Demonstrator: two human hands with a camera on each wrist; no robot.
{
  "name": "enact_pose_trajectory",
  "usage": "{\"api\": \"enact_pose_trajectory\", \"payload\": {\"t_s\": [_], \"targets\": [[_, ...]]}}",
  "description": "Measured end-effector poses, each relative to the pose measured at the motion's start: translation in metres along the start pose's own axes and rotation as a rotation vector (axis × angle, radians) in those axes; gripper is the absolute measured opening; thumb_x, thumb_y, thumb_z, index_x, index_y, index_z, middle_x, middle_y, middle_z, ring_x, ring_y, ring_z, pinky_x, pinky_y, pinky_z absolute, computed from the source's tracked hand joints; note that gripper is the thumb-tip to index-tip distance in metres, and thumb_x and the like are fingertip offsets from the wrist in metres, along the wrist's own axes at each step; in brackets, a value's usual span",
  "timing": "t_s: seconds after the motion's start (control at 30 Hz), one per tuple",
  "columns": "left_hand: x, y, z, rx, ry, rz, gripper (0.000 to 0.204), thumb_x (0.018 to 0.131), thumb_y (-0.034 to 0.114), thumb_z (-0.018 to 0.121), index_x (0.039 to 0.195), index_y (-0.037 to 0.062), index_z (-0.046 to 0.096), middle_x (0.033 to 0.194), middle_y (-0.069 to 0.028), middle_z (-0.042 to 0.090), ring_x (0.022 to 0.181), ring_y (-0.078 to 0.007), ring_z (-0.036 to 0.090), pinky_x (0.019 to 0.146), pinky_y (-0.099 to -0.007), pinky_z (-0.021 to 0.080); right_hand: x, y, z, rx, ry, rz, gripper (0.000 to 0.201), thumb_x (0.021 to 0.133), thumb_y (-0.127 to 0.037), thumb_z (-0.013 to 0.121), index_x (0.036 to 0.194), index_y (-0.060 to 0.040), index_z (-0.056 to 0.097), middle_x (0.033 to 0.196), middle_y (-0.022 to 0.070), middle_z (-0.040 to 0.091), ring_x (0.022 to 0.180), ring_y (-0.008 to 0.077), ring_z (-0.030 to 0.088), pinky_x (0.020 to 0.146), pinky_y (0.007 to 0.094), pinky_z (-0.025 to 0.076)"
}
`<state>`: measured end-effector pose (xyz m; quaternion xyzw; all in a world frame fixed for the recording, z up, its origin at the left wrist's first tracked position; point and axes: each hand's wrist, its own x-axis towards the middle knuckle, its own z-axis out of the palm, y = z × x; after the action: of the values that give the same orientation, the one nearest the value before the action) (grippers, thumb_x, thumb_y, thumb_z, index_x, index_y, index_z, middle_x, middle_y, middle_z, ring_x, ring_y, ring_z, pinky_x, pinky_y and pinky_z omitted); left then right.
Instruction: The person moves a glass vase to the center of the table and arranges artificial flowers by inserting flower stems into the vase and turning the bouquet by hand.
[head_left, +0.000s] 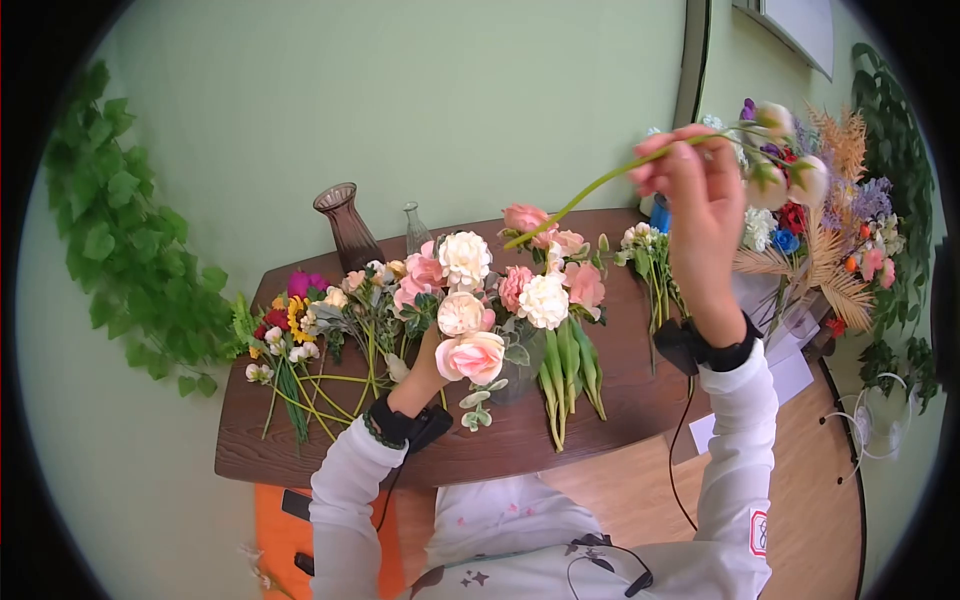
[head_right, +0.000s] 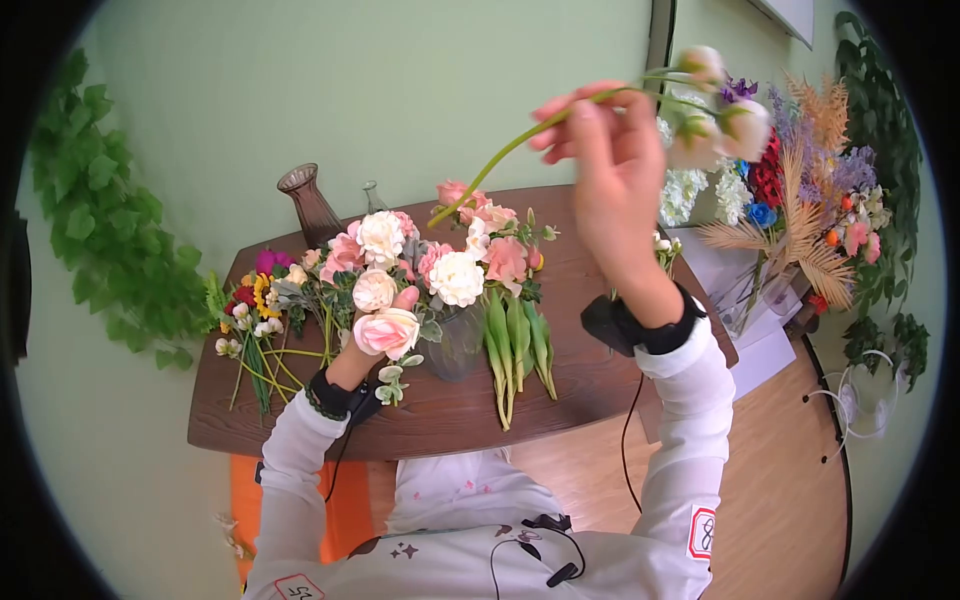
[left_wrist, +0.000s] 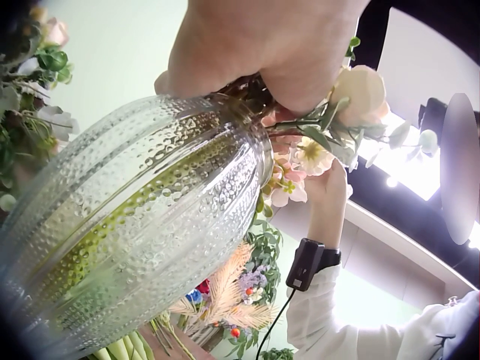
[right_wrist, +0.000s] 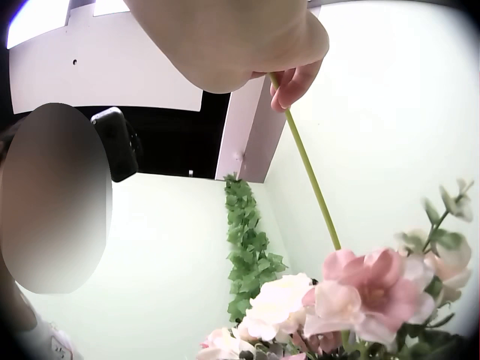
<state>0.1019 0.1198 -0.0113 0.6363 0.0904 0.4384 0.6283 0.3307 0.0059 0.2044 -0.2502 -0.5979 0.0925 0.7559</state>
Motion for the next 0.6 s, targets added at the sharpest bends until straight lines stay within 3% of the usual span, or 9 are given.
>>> {"api": "enact_pose_trajectory", "payload": {"t_s": [0.07,0.1,0.17,0.3,0.37,0.43,0.5,0.53,0.6], "targets": [[0.000,0.006,0.003,0.365,0.109,-0.003,0.026,0.091,0.018,0.038,0.114,0.0059,0.042,0.109,-0.0092,0.048,0.106,-0.0257,0.048,0.085,-0.0436,0.044,-0.005,0.010,0.010,-0.001,-0.093,0.057,0.011,0.090,-0.007,0.041,0.098,0.0000,0.040,0.084,0.0114,0.057,0.069,0.0132,0.057,0.060,0.0224,0.046],[-0.001,0.004,0.001,0.369,0.110,0.000,0.026,0.091,0.018,0.038,0.114,0.0059,0.042,0.109,-0.0092,0.048,0.106,-0.0257,0.048,0.085,-0.0436,0.044,-0.008,0.014,0.014,0.003,-0.092,0.053,0.011,0.090,-0.007,0.041,0.098,0.0000,0.040,0.084,0.0114,0.057,0.069,0.0132,0.057,0.060,0.0224,0.046],[0.000,0.002,0.001,-0.002,0.019,0.049,0.026,0.091,0.019,0.037,0.114,0.0070,0.042,0.108,-0.0089,0.048,0.106,-0.0257,0.048,0.086,-0.0448,0.044,-0.014,0.023,0.019,0.008,-0.186,0.168,0.012,0.089,-0.007,0.040,0.099,0.0004,0.039,0.083,0.0103,0.057,0.072,0.0128,0.057,0.062,0.0230,0.046],[-0.001,0.016,0.009,0.173,0.084,-0.040,0.025,0.091,0.022,0.036,0.111,0.0079,0.044,0.107,-0.0090,0.049,0.105,-0.0261,0.048,0.084,-0.0465,0.044,-0.027,0.028,0.029,0.037,-0.264,0.275,0.013,0.089,-0.008,0.041,0.100,-0.0010,0.042,0.085,0.0094,0.058,0.067,0.0104,0.054,0.061,0.0213,0.043],[-0.001,0.013,0.009,0.158,0.087,-0.032,0.025,0.091,0.023,0.036,0.110,0.0078,0.044,0.106,-0.0093,0.049,0.105,-0.0263,0.049,0.083,-0.0465,0.044,-0.031,0.029,0.032,0.009,-0.387,0.411,0.014,0.089,-0.009,0.043,0.098,0.0005,0.039,0.084,0.0093,0.057,0.075,0.0132,0.058,0.066,0.0241,0.048],[0.000,0.008,0.007,0.133,0.101,-0.012,0.026,0.092,0.024,0.036,0.109,0.0076,0.045,0.104,-0.0098,0.050,0.103,-0.0266,0.049,0.082,-0.0465,0.045,-0.029,0.024,0.034,-0.035,-0.416,0.442,0.015,0.088,-0.012,0.046,0.094,0.0019,0.046,0.081,0.0073,0.058,0.073,0.0115,0.058,0.064,0.0238,0.047],[0.000,0.005,0.006,0.110,0.116,0.009,0.026,0.092,0.026,0.035,0.107,0.0074,0.045,0.102,-0.0103,0.051,0.102,-0.0268,0.050,0.080,-0.0465,0.046,-0.028,0.018,0.036,-0.259,-0.527,0.542,0.018,0.086,-0.014,0.049,0.085,0.0030,0.055,0.073,0.0052,0.059,0.069,0.0088,0.057,0.059,0.0250,0.046],[0.001,0.004,0.005,0.111,0.116,0.009,0.026,0.092,0.026,0.035,0.107,0.0074,0.045,0.102,-0.0103,0.051,0.102,-0.0268,0.050,0.080,-0.0465,0.046,-0.030,0.024,0.035,-0.258,-0.527,0.541,0.018,0.086,-0.014,0.049,0.085,0.0030,0.055,0.073,0.0052,0.059,0.069,0.0088,0.057,0.059,0.0250,0.046],[0.001,0.003,0.006,0.044,0.074,0.061,0.025,0.091,0.021,0.037,0.109,0.0067,0.045,0.104,-0.0107,0.051,0.103,-0.0264,0.050,0.082,-0.0454,0.046,-0.038,0.043,0.034,-0.292,-0.558,0.257,0.021,0.083,-0.018,0.054,0.078,0.0014,0.061,0.065,0.0066,0.059,0.063,0.0122,0.058,0.056,0.0282,0.045]]}}
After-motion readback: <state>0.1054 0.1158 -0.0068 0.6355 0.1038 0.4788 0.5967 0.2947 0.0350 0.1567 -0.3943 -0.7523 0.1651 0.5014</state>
